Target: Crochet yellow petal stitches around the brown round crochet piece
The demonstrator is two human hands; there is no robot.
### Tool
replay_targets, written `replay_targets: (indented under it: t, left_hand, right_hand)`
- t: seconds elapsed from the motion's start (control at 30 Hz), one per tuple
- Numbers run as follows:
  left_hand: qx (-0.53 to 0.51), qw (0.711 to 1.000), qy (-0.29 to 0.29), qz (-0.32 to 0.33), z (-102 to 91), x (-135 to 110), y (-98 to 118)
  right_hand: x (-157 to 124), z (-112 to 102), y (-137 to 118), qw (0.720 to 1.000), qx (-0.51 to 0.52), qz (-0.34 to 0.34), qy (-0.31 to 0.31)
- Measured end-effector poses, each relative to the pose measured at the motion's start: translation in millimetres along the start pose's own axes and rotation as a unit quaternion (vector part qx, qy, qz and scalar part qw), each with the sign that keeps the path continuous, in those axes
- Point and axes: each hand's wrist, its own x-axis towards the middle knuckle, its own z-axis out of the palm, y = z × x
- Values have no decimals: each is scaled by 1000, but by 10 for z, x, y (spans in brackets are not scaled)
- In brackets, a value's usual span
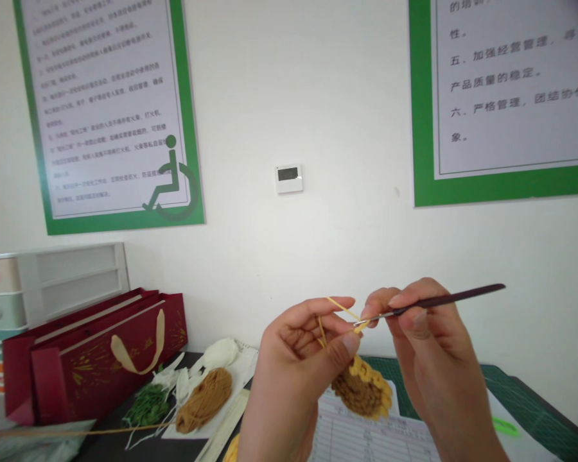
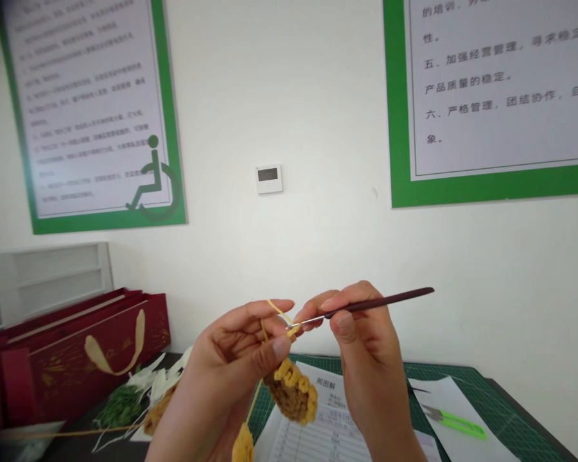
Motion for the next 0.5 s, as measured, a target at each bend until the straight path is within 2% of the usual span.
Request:
replay_targets:
  t: [0.2, 0.37, 0.5]
  left_hand:
    - [-9, 1000, -4, -1, -12, 4, -12]
    - [-9, 1000, -2, 2, -7, 5, -15]
    - [-2, 1000, 16, 19, 4, 5, -18]
  right_hand:
    - [58, -104, -52, 996, -27, -39, -73]
    - [59, -86, -139, 988, -94, -100, -73]
    - [50, -97, -201, 965, -180, -165, -94]
